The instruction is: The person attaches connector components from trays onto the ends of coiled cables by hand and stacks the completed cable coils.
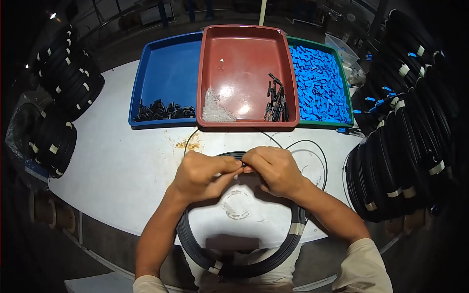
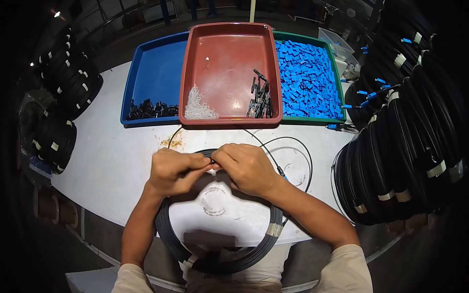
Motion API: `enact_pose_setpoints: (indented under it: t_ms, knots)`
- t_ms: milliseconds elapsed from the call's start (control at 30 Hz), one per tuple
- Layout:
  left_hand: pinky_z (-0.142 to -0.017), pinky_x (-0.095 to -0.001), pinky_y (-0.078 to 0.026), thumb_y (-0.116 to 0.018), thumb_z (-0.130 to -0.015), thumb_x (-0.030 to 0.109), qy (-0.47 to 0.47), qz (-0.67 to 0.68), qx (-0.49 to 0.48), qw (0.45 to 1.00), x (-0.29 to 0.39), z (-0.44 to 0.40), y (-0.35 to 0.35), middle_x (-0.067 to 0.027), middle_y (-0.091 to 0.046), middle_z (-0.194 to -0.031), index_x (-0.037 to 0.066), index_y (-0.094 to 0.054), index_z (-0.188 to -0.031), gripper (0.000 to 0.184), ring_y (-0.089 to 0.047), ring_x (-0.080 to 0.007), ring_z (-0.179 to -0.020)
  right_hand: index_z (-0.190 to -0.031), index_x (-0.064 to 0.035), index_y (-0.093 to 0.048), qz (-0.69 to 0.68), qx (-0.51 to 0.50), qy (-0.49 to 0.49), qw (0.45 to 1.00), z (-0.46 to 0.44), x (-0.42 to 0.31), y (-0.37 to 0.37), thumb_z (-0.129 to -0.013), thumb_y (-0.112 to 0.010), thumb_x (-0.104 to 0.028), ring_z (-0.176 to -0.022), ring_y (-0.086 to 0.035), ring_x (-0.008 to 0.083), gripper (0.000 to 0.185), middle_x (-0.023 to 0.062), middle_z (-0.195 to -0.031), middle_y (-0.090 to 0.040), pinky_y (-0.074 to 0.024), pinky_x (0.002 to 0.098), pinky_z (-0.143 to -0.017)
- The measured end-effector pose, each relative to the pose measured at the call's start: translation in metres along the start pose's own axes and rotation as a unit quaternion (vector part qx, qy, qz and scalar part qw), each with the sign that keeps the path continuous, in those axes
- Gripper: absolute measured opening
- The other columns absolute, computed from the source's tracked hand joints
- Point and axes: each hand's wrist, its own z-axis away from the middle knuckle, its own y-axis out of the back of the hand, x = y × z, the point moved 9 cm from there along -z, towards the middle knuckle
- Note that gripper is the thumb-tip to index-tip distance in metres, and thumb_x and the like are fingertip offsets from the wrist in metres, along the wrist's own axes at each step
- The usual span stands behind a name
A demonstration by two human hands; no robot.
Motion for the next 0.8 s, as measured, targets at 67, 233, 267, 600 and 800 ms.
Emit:
enact_pose_setpoints:
  t_ms: [67,233,267,600,800]
  knots:
    - [-0.058,-0.0244,-0.058,-0.079,-0.076,-0.002,0.112,0.084,-0.004,0.990,-0.015,0.003,-0.004,-0.0153,-0.076,-0.080,-0.002,-0.077,-0.089,0.013,-0.074,-0.0188,-0.065,-0.095,0.0009,-0.066,0.026,0.040,0.046,0.998,0.000,-0.011,0.010,-0.074,-0.073,-0.004,-0.066,-0.064,0.0266,0.022,0.0116,-0.085,-0.066,-0.0494,0.0378,-0.058]
    - [-0.058,-0.0248,-0.058,-0.080,-0.076,0.000,0.153,0.156,0.014,0.976,-0.027,0.008,-0.009,-0.0142,-0.076,-0.079,-0.003,-0.076,-0.089,0.013,-0.074,-0.0190,-0.065,-0.093,-0.0030,-0.064,0.079,0.042,0.061,0.994,0.000,-0.015,0.011,-0.078,-0.069,-0.009,-0.068,-0.063,0.0243,0.016,0.0071,-0.080,-0.063,-0.0490,0.0365,-0.060]
    - [-0.056,-0.0252,-0.057,-0.080,-0.076,-0.001,0.047,0.066,0.012,0.997,-0.009,0.004,-0.007,-0.0164,-0.075,-0.077,-0.004,-0.075,-0.087,0.013,-0.074,-0.0203,-0.063,-0.093,-0.0030,-0.064,0.081,0.044,0.059,0.994,0.002,-0.014,0.011,-0.078,-0.069,-0.009,-0.068,-0.063,0.0243,0.016,0.0071,-0.080,-0.063,-0.0490,0.0365,-0.060]
    - [-0.051,-0.0266,-0.055,-0.076,-0.079,0.002,-0.061,-0.088,-0.020,0.994,0.011,0.003,-0.005,-0.0087,-0.076,-0.083,-0.002,-0.075,-0.092,0.013,-0.071,-0.0147,-0.063,-0.095,-0.0024,-0.065,-0.010,0.027,-0.001,1.000,0.000,0.003,0.002,-0.077,-0.069,-0.003,-0.070,-0.065,0.0268,0.019,0.0096,-0.084,-0.066,-0.0511,0.0382,-0.061]
    - [-0.059,-0.0227,-0.057,-0.078,-0.085,0.002,0.331,0.337,0.017,0.881,-0.043,0.021,-0.020,-0.0129,-0.077,-0.076,-0.005,-0.077,-0.088,0.007,-0.073,-0.0126,-0.065,-0.094,-0.0006,-0.065,0.071,0.077,0.075,0.992,0.000,-0.022,0.020,-0.073,-0.067,-0.006,-0.068,-0.064,0.0243,0.021,0.0078,-0.083,-0.064,-0.0510,0.0346,-0.061]
